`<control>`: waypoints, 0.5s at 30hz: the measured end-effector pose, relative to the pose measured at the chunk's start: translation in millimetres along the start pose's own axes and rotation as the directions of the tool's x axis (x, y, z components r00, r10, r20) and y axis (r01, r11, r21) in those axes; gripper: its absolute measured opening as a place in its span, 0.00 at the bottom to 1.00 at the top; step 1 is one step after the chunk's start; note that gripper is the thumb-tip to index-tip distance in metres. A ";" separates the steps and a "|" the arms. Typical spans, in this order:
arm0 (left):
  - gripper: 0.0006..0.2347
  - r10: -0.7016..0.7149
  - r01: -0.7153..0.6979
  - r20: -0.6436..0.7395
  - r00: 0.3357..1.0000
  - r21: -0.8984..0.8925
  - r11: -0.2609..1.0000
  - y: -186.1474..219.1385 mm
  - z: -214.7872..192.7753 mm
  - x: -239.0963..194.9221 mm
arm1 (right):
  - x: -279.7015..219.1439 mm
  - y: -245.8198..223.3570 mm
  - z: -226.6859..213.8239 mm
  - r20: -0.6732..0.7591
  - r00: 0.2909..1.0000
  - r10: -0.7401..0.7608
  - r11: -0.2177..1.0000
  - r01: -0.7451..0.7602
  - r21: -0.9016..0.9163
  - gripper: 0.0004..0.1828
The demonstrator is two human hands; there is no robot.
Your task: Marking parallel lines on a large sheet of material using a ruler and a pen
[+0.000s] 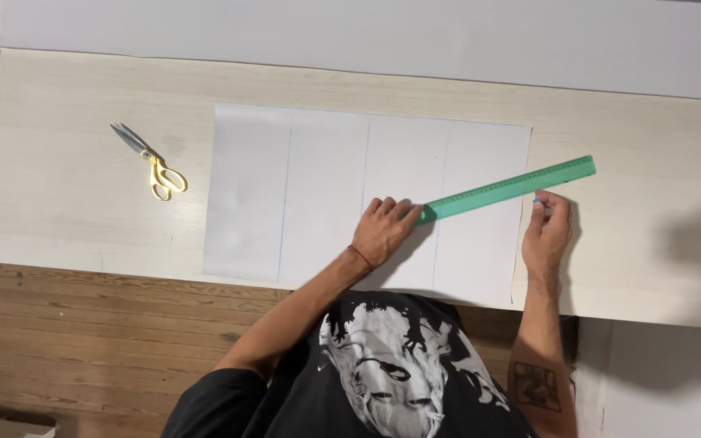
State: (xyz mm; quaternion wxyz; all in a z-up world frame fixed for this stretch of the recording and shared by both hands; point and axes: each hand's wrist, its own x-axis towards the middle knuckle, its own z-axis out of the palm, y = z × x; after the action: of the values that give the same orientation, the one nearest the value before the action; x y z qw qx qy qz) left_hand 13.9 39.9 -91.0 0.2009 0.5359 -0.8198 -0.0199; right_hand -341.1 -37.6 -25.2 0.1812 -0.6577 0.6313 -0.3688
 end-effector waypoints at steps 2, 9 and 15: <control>0.24 -0.063 0.063 0.036 0.997 -0.017 0.998 -2.8 15.3 -6.1 | 2.8 7.8 4.7 0.012 1.000 -0.017 1.000 0.018 -0.019 0.07; 0.34 -0.261 0.308 0.342 0.903 -0.090 0.947 -11.2 52.1 17.4 | 9.6 -36.4 3.9 0.063 0.982 -0.177 0.982 0.181 -0.059 0.05; 0.12 -0.309 0.491 0.412 0.857 -0.473 0.732 0.2 -58.4 16.0 | 18.1 -60.3 -17.1 0.174 0.941 -0.291 0.955 0.298 -0.014 0.09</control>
State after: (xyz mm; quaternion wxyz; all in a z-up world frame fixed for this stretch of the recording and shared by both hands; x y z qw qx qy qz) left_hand 28.6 36.5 -32.4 0.2109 0.6081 -0.6608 -0.3860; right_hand -312.5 -42.9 33.3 0.1642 -0.7772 0.5155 -0.3214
